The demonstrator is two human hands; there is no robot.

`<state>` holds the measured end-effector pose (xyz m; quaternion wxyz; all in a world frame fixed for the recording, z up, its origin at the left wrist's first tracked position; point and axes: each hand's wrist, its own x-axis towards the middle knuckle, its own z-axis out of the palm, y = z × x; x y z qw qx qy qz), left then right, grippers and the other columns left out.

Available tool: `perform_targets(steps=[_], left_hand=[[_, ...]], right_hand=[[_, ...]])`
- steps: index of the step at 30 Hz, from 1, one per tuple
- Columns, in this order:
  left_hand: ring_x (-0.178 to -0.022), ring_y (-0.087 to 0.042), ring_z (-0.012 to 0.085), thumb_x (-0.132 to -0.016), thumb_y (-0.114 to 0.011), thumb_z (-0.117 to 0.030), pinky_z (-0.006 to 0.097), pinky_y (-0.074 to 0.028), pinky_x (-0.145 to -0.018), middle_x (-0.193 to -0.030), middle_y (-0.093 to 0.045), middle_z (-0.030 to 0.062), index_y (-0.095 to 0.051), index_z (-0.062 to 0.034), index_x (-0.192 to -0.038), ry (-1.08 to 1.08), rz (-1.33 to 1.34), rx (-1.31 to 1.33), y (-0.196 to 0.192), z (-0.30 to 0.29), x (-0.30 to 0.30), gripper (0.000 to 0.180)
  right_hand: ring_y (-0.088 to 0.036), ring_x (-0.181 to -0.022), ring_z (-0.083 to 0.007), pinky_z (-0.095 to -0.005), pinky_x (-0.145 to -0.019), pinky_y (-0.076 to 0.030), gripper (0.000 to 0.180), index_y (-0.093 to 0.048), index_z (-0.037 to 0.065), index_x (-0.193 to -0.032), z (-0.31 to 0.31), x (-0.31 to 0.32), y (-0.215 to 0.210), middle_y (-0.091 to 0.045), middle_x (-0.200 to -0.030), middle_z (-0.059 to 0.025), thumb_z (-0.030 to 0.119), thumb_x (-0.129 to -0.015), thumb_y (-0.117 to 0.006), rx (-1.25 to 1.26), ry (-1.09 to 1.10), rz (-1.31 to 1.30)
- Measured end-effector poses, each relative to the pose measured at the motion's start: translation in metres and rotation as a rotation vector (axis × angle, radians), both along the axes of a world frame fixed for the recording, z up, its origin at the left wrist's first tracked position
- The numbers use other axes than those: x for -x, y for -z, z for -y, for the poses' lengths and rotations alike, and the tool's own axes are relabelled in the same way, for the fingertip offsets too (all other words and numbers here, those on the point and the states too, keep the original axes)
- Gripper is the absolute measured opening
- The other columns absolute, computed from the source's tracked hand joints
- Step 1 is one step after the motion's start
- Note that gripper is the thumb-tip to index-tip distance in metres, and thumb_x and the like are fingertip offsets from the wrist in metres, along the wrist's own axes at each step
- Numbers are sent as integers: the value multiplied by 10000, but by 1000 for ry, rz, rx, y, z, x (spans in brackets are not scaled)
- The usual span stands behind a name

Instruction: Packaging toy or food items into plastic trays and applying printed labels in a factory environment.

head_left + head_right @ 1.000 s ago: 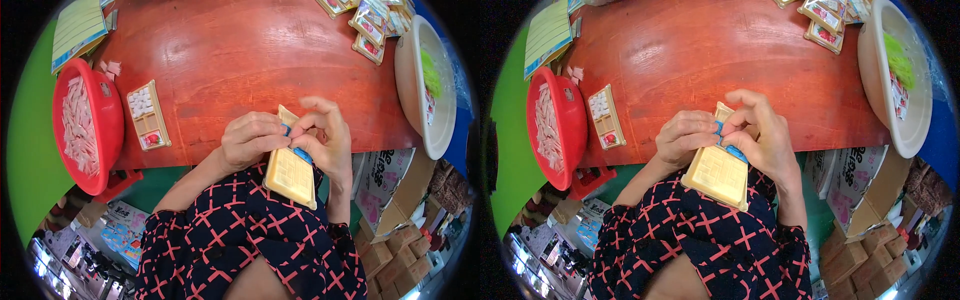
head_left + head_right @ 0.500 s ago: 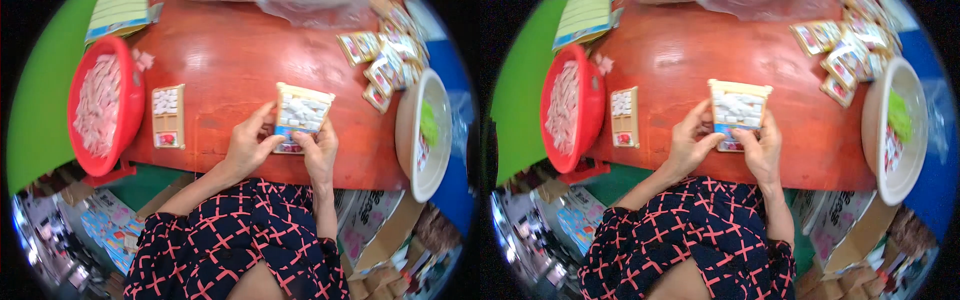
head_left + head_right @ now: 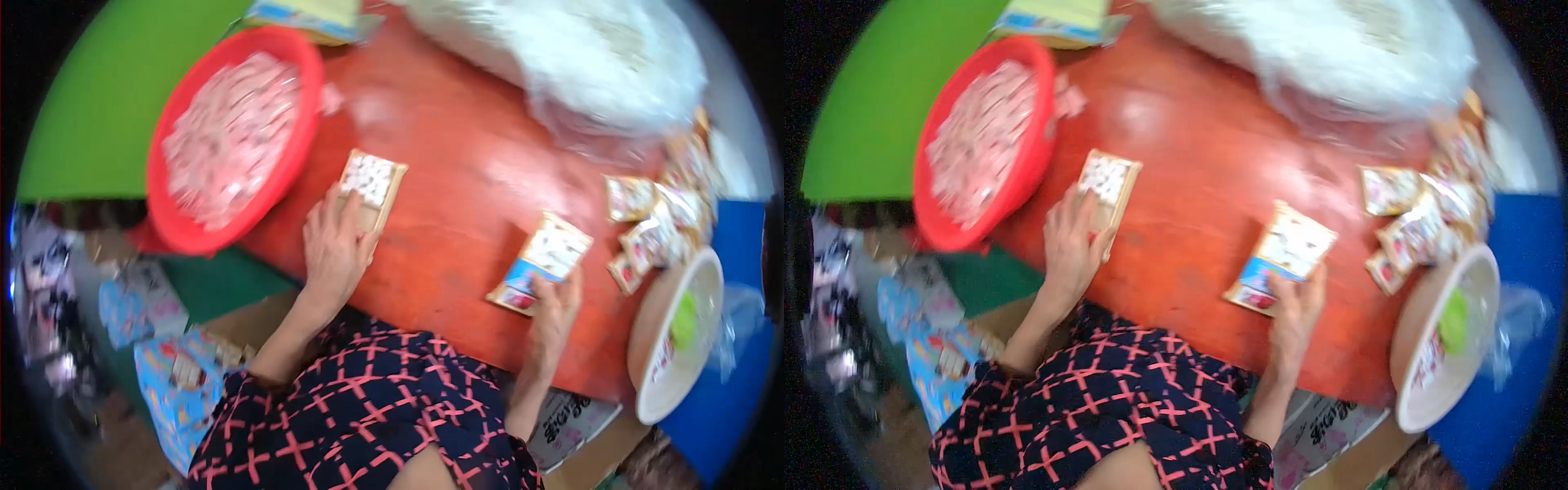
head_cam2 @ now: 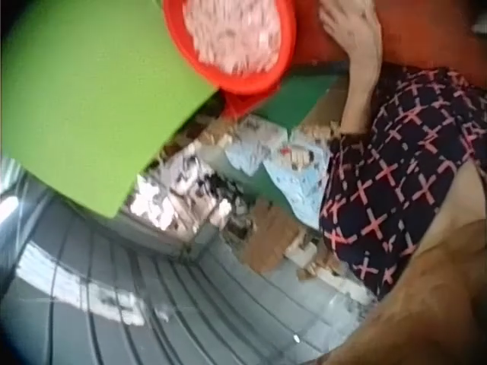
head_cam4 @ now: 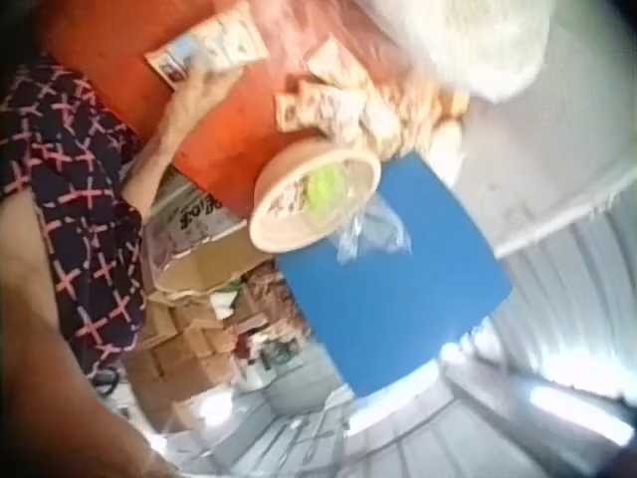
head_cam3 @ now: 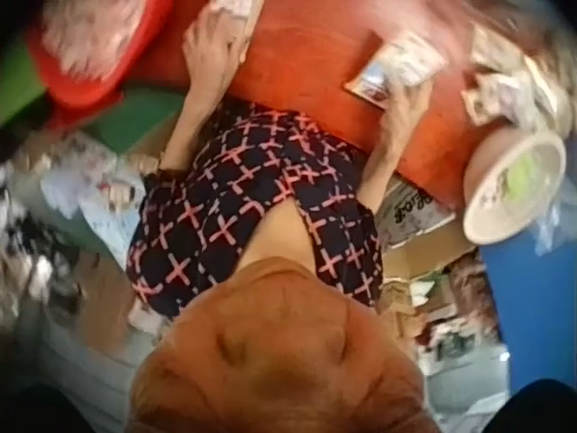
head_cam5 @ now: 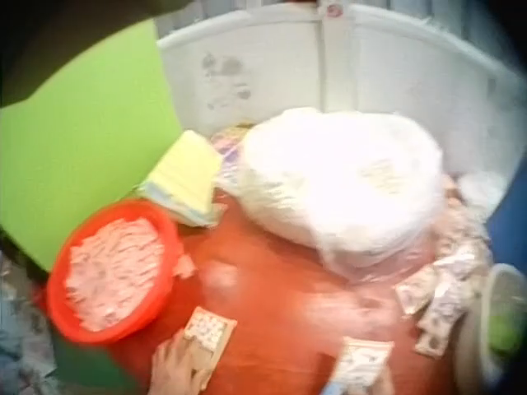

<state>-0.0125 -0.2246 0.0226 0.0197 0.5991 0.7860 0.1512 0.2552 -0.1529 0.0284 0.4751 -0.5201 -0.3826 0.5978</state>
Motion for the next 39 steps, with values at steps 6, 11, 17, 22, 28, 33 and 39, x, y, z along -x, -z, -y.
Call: perform_targets(steps=[6,11,17,22,28,33,39], left_hand=[[-987,-407,389,-673,-712,-193,447,-373,-832,-1193,-368,248,-455,6,-1163,254,120,-42,2,-39,-67,588],[-958,-414,379,-679,-712,-218,438,-380,-814,-1147,-368,256,-459,12,-1141,337,192,-65,-1,-57,-88,574],[-1014,-397,401,-712,-654,-125,444,-362,-849,-1156,-360,263,-439,4,-1136,361,195,15,10,-65,-103,493],[-1047,-401,439,-738,-630,-138,466,-376,-898,-1188,-344,277,-428,2,-1145,313,477,-118,-1,-61,-89,476],[-1023,-467,361,-733,-612,-95,424,-402,-875,-1077,-462,208,-504,-8,-1042,308,367,-388,-78,-75,7,339],[-865,-580,334,-760,-621,-276,419,-462,-744,-927,-603,171,-587,-27,-970,-138,-192,-446,-164,-135,133,328],[-929,-596,326,-697,-674,-268,411,-480,-751,-979,-611,212,-637,-2,-919,-473,16,6,-98,-199,284,349]], right_hand=[[-499,-1044,-175,-302,-893,-407,641,-295,-26,-1292,-3,-13,7,-485,-1173,-114,-63,-696,-528,-36,54,66],[-523,-1012,-176,-292,-868,-429,601,-283,-42,-1290,-62,-36,-35,-487,-1171,-135,-60,-732,-506,-286,298,204],[-424,-1131,-339,-422,-931,-350,547,-441,-53,-1211,-189,-162,-2,-490,-1154,-243,152,-744,-637,-597,143,1427],[-577,-805,-199,-318,-689,-484,365,-512,-88,-1055,-252,-190,-3,-588,-1004,-151,-24,-724,-650,-679,547,689],[-538,-923,-251,-338,-793,-445,495,-457,-70,-1147,-230,-147,-4,-519,-1093,-210,46,-715,-670,-602,627,1273],[-450,-1079,-251,-320,-857,-421,501,-394,-37,-1212,-186,-110,-33,-409,-1210,-199,70,-783,-629,-598,450,726],[-494,-724,-77,-185,-679,-409,348,-448,6,-1147,-163,-42,-27,-542,-877,-36,-6,-811,-541,-565,79,427]])
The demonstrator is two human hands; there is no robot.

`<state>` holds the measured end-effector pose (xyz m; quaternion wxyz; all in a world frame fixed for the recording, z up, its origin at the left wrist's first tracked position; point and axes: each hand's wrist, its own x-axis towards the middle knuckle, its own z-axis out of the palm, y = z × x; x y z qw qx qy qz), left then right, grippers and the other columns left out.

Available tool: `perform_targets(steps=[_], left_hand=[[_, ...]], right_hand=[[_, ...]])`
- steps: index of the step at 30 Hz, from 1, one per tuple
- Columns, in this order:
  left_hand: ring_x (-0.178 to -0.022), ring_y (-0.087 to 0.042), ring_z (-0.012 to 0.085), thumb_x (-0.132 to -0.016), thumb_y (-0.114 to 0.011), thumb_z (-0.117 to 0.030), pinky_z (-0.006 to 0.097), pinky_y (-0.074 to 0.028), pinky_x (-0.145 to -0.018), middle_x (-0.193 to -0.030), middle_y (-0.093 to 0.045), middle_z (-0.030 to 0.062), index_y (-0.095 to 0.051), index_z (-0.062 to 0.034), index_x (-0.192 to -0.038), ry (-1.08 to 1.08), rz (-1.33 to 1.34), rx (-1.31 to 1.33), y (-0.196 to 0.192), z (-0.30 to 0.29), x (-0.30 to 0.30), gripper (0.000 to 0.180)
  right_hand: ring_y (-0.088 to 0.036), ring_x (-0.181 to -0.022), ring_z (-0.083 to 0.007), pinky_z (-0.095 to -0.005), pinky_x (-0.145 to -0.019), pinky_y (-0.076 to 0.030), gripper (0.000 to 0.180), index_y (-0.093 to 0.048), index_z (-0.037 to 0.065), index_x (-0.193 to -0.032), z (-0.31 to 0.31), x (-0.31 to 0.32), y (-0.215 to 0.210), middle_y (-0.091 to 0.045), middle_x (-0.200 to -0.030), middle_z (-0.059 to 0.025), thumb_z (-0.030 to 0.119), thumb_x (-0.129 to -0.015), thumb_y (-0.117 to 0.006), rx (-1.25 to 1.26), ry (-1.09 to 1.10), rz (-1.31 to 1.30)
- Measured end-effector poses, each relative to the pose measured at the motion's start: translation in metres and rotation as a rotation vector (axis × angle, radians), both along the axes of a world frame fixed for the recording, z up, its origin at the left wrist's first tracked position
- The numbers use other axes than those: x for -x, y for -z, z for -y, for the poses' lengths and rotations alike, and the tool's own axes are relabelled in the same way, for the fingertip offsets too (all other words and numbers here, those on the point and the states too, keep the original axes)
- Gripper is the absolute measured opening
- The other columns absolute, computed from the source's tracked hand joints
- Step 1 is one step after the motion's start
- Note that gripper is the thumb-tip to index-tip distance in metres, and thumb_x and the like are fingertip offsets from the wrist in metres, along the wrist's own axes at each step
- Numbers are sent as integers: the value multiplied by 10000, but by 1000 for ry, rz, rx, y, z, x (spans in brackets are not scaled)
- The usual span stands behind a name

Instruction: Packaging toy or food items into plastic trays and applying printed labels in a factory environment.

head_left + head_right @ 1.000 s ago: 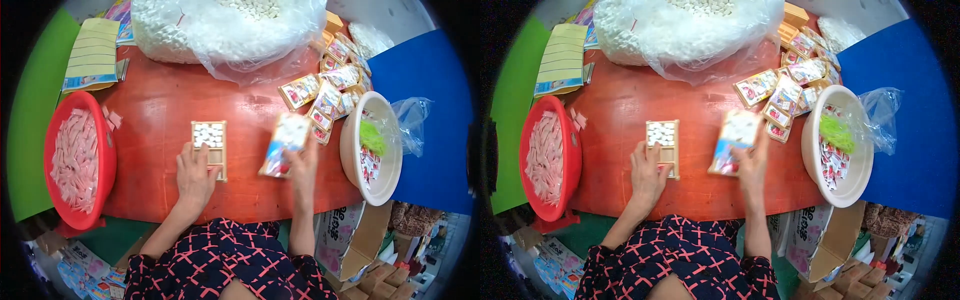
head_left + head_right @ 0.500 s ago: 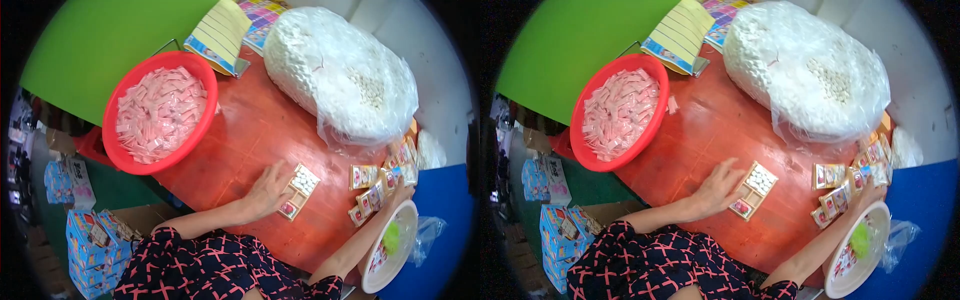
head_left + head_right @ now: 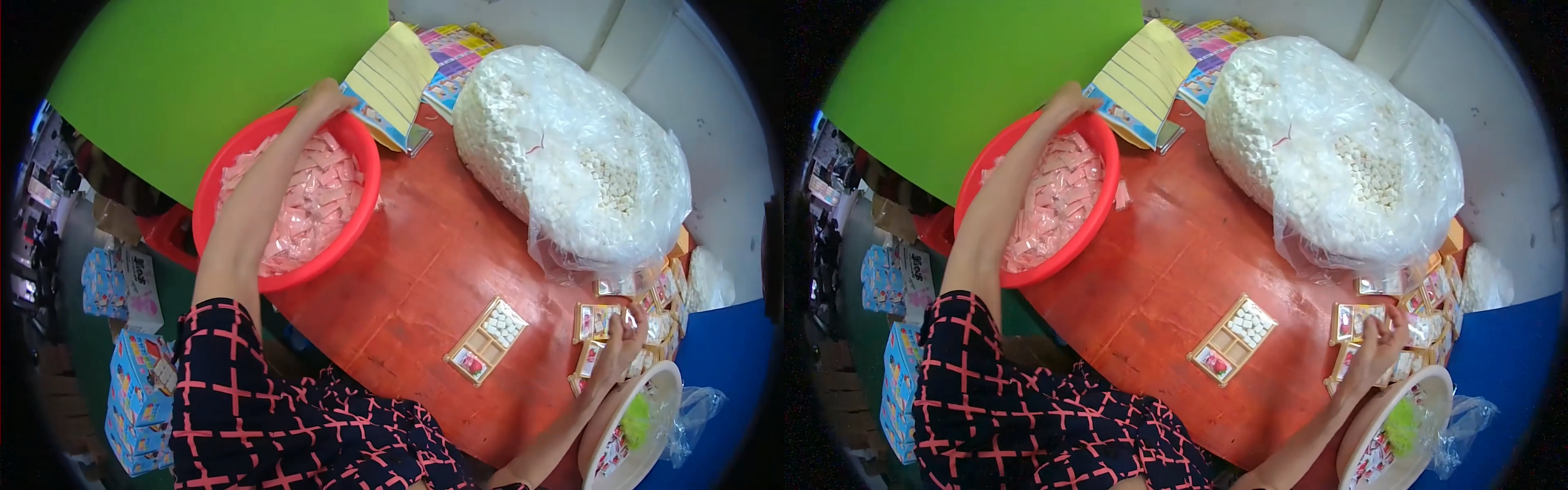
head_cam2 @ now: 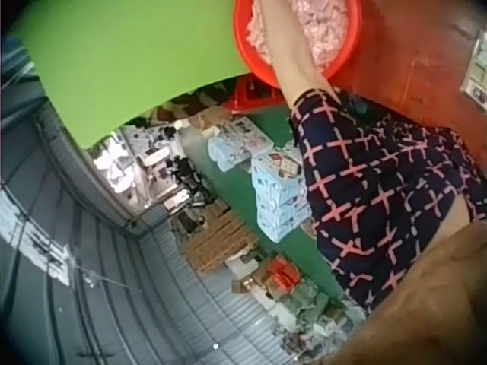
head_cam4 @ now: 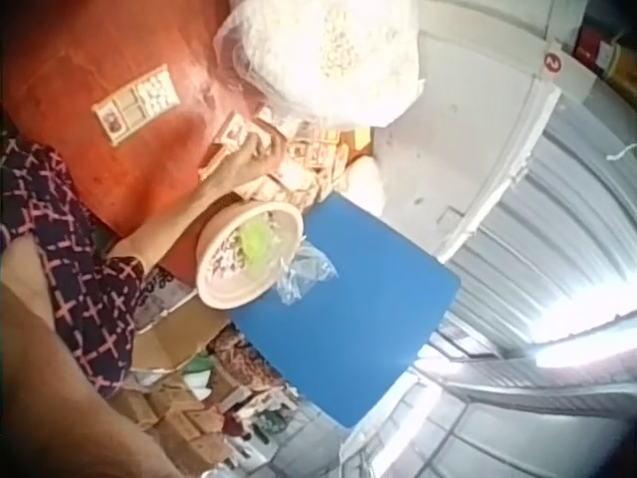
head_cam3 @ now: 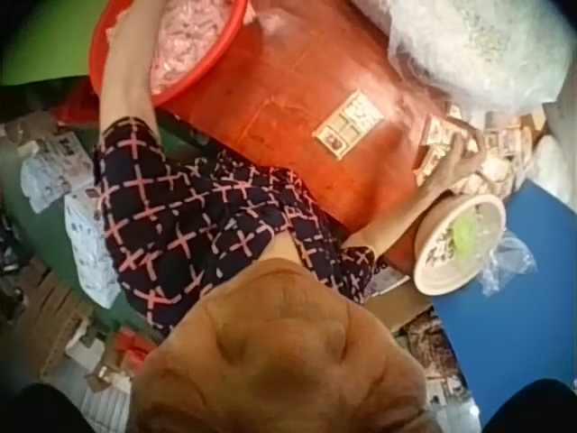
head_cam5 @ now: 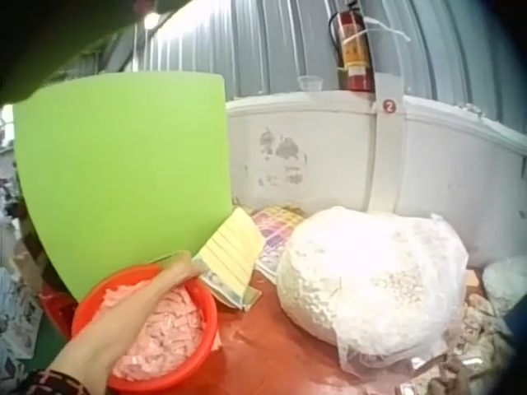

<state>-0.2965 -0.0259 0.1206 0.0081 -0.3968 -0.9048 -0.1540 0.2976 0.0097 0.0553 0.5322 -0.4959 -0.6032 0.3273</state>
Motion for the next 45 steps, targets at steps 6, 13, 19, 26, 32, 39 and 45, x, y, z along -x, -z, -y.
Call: perform_targets(steps=[6,13,19,26,32,39,45], left_hand=[[-731,-630,306,-643,-672,-150,377,-493,-687,-802,-637,191,-661,-28,-877,228,45,-387,-7,-13,-65,264],[-687,-606,129,-698,-603,51,255,-484,-595,-771,-621,89,-592,5,-939,669,179,-580,-50,34,-175,245],[-768,-614,131,-683,-629,106,235,-496,-648,-845,-581,49,-474,-6,-967,765,280,-675,-55,68,-195,342],[-730,-610,105,-712,-638,52,222,-489,-646,-769,-611,48,-554,16,-881,791,450,-663,-51,81,-195,192],[-657,-599,67,-732,-627,29,204,-483,-565,-698,-626,66,-589,10,-856,776,562,-648,-48,80,-200,131],[-689,-565,54,-770,-627,-1,185,-467,-606,-739,-613,32,-602,32,-857,672,784,-580,-54,80,-210,96],[-690,-581,70,-781,-607,12,195,-474,-603,-727,-620,38,-606,25,-865,778,722,-694,-47,79,-214,85]], right_hand=[[-498,-677,-57,-177,-615,-410,230,-560,16,-1016,32,62,-58,-570,-859,-27,-18,-789,-536,-21,-168,133],[-576,-680,-92,-214,-587,-470,479,-482,45,-1152,12,234,-110,-575,-1024,-34,-121,-712,-571,-644,-670,122],[-594,-758,-122,-232,-631,-485,619,-365,76,-1230,-1,266,-85,-584,-906,-75,-140,-693,-583,-472,-836,97],[-565,-717,-136,-236,-621,-460,225,-594,2,-852,8,266,-74,-587,-813,-66,-120,-667,-630,-659,-782,-26],[-532,-735,-120,-220,-641,-442,199,-589,-3,-782,9,261,-72,-562,-775,-49,-157,-657,-593,-412,-887,-176],[-527,-739,-110,-215,-653,-441,180,-577,-8,-801,13,251,-72,-546,-773,-38,-145,-687,-595,-358,-834,-169],[-521,-719,-115,-223,-647,-432,126,-575,-13,-793,16,248,-72,-562,-776,-44,-72,-704,-642,-413,-819,-150]])
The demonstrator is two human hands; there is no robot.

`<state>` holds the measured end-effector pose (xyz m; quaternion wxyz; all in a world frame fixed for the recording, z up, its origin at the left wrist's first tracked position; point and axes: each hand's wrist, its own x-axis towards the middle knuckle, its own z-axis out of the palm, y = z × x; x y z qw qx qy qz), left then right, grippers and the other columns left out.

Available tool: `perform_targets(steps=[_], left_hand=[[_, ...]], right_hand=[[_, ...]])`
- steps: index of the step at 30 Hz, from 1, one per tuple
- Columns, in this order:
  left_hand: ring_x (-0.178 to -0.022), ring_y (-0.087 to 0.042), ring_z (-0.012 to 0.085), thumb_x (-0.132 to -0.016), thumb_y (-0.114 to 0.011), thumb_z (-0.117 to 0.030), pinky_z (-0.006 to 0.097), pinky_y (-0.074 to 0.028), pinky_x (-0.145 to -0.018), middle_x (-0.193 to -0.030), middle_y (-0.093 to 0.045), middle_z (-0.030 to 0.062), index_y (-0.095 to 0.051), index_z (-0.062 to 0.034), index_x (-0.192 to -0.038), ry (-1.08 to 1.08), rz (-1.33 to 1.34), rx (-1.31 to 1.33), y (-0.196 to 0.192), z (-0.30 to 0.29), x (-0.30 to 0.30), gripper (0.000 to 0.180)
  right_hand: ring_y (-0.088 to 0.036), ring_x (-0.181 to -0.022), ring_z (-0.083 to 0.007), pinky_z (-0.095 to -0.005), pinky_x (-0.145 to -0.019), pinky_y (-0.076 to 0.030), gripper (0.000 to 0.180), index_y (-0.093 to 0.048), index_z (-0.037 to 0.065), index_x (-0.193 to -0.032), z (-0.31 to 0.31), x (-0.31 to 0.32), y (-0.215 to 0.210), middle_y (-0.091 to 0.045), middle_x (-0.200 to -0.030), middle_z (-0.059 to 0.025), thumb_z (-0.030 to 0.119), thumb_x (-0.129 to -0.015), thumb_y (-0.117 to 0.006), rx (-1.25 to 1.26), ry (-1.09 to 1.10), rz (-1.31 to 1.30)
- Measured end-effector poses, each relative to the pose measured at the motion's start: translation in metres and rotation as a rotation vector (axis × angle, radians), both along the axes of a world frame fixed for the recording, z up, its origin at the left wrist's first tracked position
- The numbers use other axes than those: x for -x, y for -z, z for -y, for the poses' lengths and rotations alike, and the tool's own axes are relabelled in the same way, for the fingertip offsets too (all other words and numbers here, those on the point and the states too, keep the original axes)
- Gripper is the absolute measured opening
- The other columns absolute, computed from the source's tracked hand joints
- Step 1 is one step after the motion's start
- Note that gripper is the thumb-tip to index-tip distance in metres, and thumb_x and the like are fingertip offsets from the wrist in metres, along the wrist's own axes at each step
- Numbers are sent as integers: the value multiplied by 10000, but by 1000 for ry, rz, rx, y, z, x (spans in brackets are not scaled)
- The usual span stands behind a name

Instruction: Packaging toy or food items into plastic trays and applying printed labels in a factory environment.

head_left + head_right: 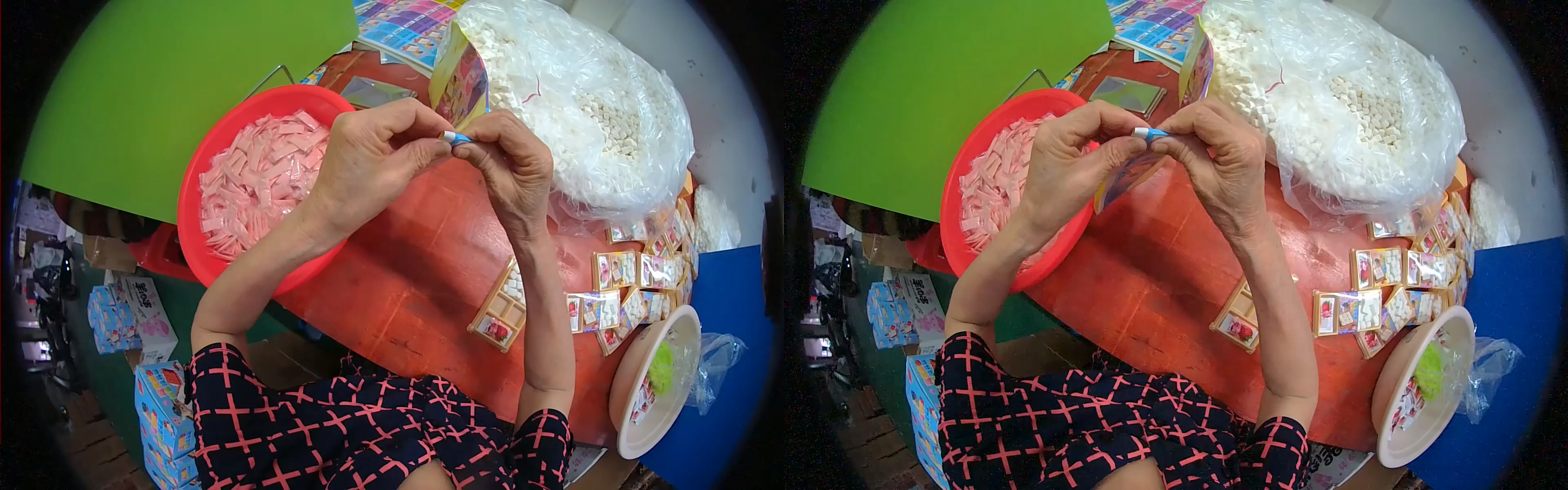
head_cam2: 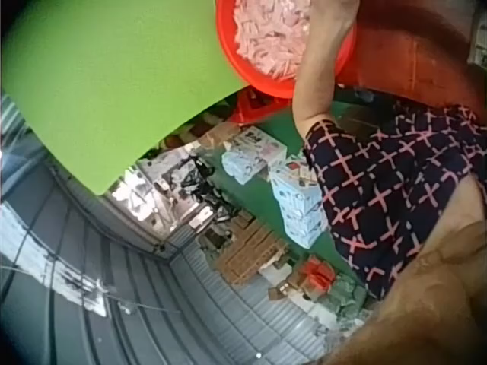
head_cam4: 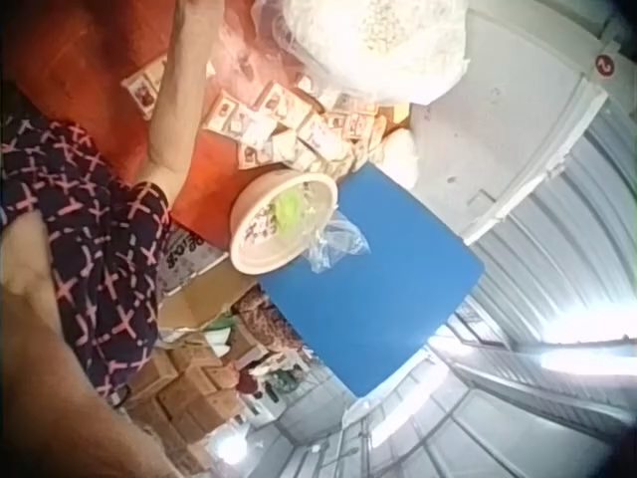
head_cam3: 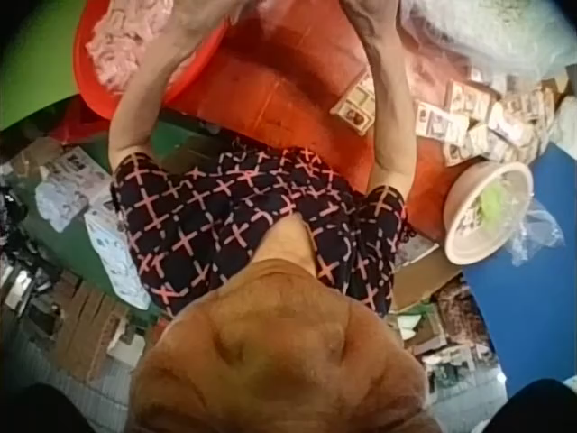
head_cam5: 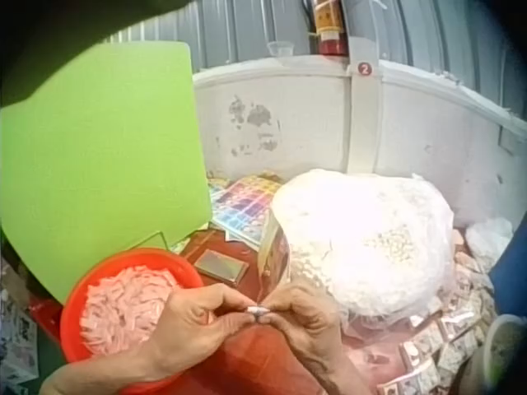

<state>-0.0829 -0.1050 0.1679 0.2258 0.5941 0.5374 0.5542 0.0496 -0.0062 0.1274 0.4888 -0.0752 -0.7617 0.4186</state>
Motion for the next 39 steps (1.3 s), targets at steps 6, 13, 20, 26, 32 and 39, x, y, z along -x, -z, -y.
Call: perform_targets(steps=[6,13,20,26,32,39], left_hand=[[-662,-583,83,-789,-583,13,214,-470,-586,-704,-614,60,-591,30,-834,29,-219,-59,-2,-2,-1,49],[-589,-514,75,-816,-539,-41,220,-425,-529,-648,-569,28,-560,27,-804,-14,-58,15,2,-2,-1,72],[-691,-479,58,-842,-519,-153,216,-410,-601,-729,-549,23,-545,13,-807,-25,264,151,12,-10,7,171],[-635,-469,60,-832,-530,-139,217,-407,-567,-671,-536,9,-565,21,-803,49,335,171,8,-8,6,167],[-662,-532,52,-815,-561,-47,197,-433,-569,-713,-588,28,-573,29,-831,19,160,-19,18,-6,2,79],[-602,-520,21,-795,-604,8,160,-420,-510,-681,-589,3,-594,22,-868,-82,-100,-120,20,-1,-2,75]], right_hand=[[-501,-686,-109,-229,-620,-420,81,-574,-19,-743,7,-6,2,-560,-727,-37,-54,-711,-640,-31,90,65],[-573,-719,-156,-251,-618,-466,229,-619,12,-916,19,6,5,-598,-811,-71,-66,-701,-622,-171,277,-44],[-608,-744,-197,-268,-600,-515,426,-614,48,-1076,24,6,17,-578,-1085,-150,-44,-661,-591,-702,549,38],[-614,-831,-214,-278,-674,-526,330,-618,7,-1003,28,10,4,-612,-978,-147,-131,-704,-590,-416,456,-25],[-609,-804,-182,-262,-653,-512,294,-623,-3,-953,27,11,15,-622,-894,-113,-139,-693,-600,-310,425,-52],[-571,-628,-222,-290,-545,-448,152,-593,9,-773,22,3,7,-572,-709,-98,-78,-655,-635,-315,389,18]])
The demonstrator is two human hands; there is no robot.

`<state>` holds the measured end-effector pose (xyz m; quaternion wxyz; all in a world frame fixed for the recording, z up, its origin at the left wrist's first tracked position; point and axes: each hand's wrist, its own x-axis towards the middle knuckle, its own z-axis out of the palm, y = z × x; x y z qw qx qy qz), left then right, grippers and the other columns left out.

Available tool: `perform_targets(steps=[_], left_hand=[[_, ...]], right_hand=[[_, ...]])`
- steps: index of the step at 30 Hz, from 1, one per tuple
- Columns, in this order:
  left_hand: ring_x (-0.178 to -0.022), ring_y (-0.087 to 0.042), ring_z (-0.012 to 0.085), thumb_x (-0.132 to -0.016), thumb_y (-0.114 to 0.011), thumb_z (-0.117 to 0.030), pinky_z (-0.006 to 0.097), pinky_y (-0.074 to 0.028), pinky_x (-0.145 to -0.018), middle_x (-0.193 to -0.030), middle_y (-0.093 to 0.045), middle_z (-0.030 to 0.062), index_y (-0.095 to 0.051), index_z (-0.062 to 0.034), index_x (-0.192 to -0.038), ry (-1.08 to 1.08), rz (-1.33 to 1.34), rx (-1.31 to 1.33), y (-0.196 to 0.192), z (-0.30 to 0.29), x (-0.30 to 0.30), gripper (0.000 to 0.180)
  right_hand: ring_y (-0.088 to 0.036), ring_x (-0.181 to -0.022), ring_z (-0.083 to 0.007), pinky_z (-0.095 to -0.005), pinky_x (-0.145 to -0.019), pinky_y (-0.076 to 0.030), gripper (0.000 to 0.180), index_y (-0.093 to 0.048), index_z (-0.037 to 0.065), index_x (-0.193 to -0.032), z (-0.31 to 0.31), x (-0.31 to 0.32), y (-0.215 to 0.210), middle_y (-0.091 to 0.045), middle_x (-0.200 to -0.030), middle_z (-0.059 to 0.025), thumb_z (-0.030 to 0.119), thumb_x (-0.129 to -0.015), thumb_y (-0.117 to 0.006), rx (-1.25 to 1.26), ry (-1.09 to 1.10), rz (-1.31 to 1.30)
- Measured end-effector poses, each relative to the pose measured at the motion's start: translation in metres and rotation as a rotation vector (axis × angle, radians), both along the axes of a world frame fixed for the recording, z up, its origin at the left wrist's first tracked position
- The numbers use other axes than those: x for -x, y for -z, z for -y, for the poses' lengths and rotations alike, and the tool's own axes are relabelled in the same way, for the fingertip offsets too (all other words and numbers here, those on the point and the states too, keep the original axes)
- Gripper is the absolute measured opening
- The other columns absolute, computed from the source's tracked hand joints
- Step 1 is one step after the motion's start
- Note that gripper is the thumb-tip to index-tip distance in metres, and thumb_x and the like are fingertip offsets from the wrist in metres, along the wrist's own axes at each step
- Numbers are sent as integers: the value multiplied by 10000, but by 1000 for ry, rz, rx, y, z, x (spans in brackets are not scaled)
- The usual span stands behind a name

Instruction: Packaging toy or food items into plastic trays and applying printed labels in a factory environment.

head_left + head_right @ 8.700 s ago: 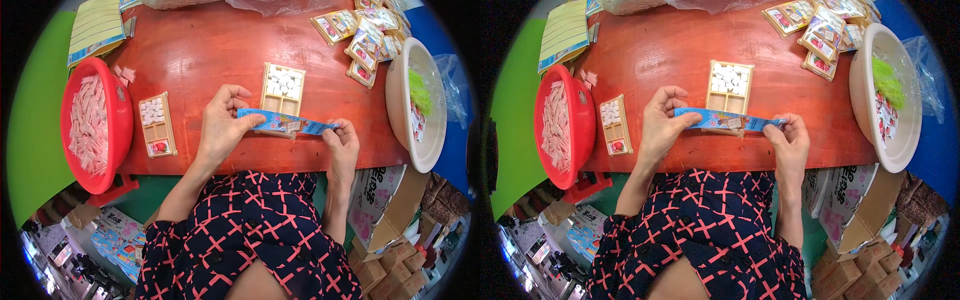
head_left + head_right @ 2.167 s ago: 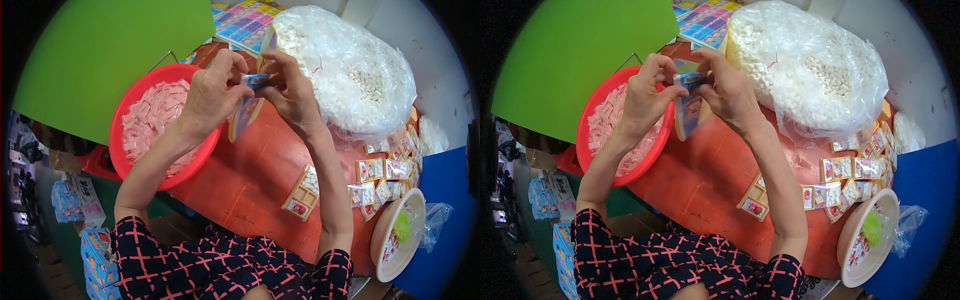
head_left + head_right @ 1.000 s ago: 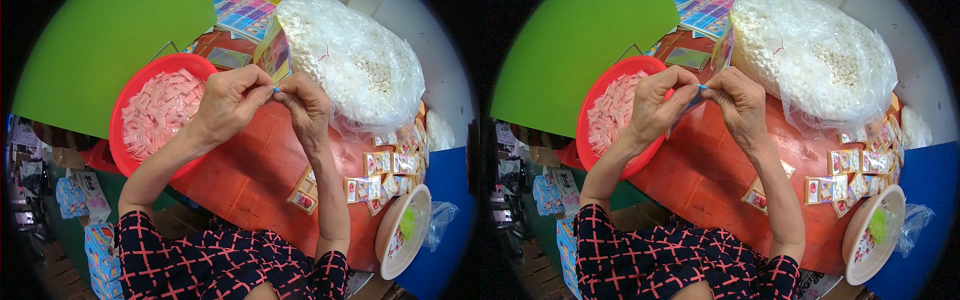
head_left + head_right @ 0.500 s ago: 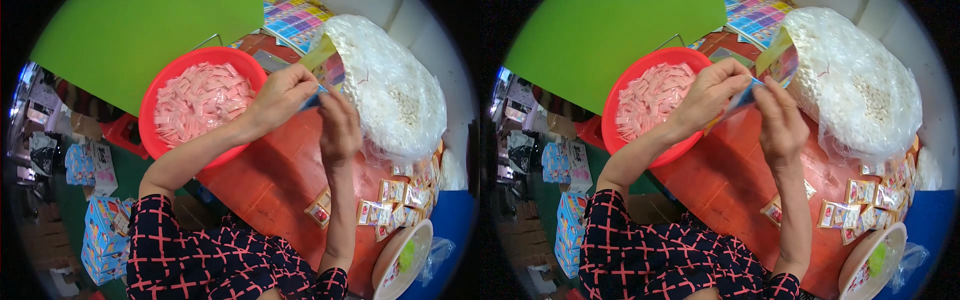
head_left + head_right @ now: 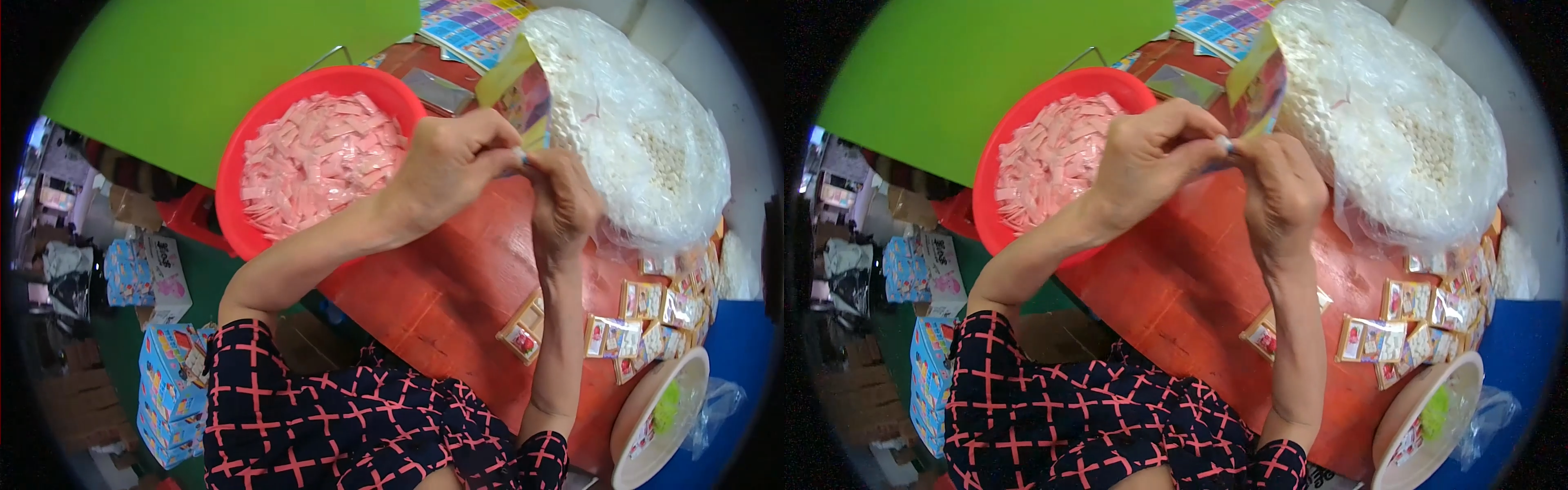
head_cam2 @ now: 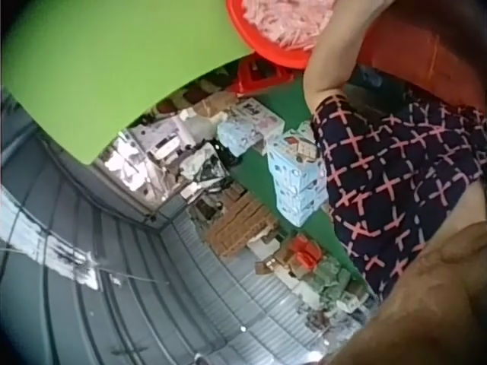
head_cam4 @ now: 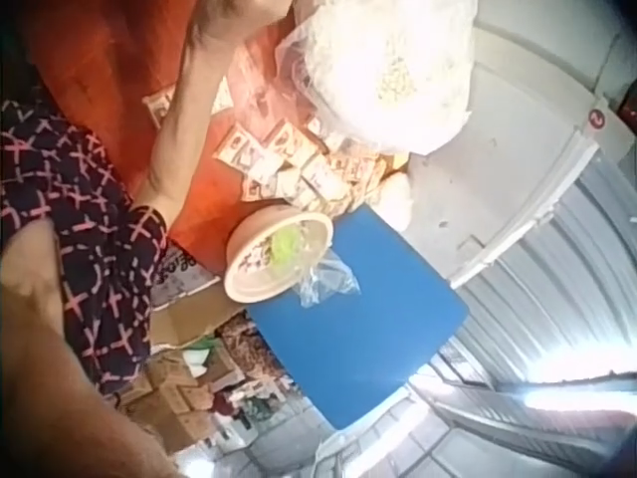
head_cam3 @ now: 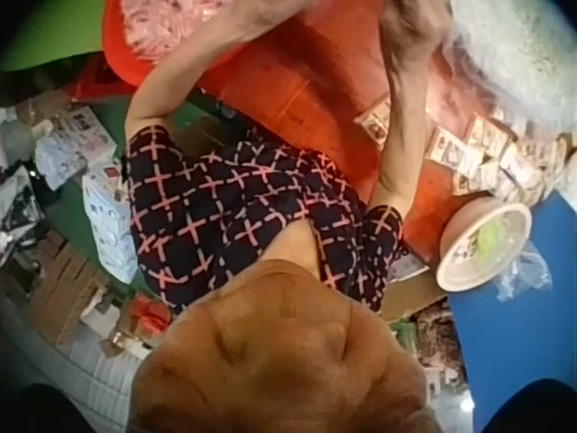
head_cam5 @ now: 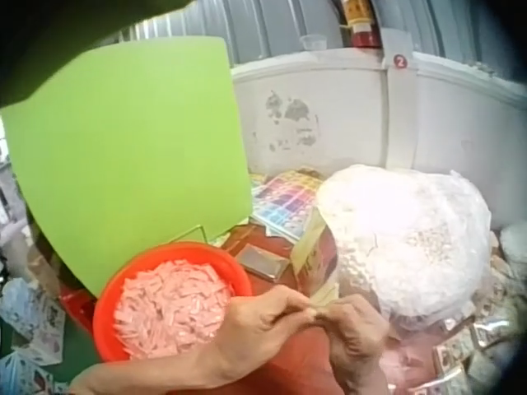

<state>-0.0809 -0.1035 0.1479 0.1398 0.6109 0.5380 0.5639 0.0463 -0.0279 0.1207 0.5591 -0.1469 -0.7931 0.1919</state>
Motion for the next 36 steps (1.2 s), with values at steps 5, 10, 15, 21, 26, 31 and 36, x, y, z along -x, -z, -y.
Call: perform_targets(steps=[5,10,15,21,26,31,36], left_hand=[[-605,-518,14,-802,-594,10,159,-414,-504,-689,-590,5,-586,20,-886,-2,-69,56,-5,3,-1,84],[-688,-540,28,-813,-580,3,172,-440,-589,-737,-595,13,-571,32,-879,21,75,195,-2,-2,0,72],[-623,-564,66,-789,-602,-24,204,-465,-558,-700,-620,42,-595,29,-821,44,194,219,0,-4,3,62],[-591,-536,52,-829,-581,-54,181,-436,-514,-692,-596,19,-579,12,-835,170,467,403,-3,-5,10,66],[-592,-505,17,-837,-595,-137,145,-377,-516,-715,-581,-25,-570,-42,-865,190,516,422,0,-1,8,102],[-587,-511,69,-868,-532,-115,194,-409,-530,-685,-551,18,-528,-36,-857,-15,-102,176,7,-9,2,80],[-623,-548,194,-868,-497,-188,301,-450,-578,-736,-565,95,-527,-19,-909,-450,-532,-90,5,-66,88,176]], right_hand=[[-560,-607,-208,-281,-553,-446,155,-587,7,-764,-1,0,-2,-568,-699,-94,-100,-655,-615,121,-57,53],[-549,-717,-80,-203,-643,-454,136,-610,-9,-834,5,-2,3,-586,-756,-31,-98,-733,-593,513,-213,-137],[-578,-690,-133,-224,-599,-470,206,-636,1,-889,3,-1,9,-606,-777,-67,-81,-701,-619,160,-52,-92],[-560,-610,-153,-235,-477,-450,340,-648,27,-932,-5,-5,18,-617,-878,-78,-5,-594,-654,-512,187,-2],[-599,-659,-180,-260,-554,-487,201,-650,17,-835,2,-7,12,-630,-847,-107,-61,-649,-648,-329,105,-9],[-590,-708,-194,-275,-580,-484,154,-577,13,-767,3,-10,4,-591,-863,-99,-94,-663,-617,-191,118,-26],[-468,-961,-216,-329,-871,-361,77,-506,14,-803,22,-77,8,-506,-1033,-129,84,-832,-496,91,287,-191]])
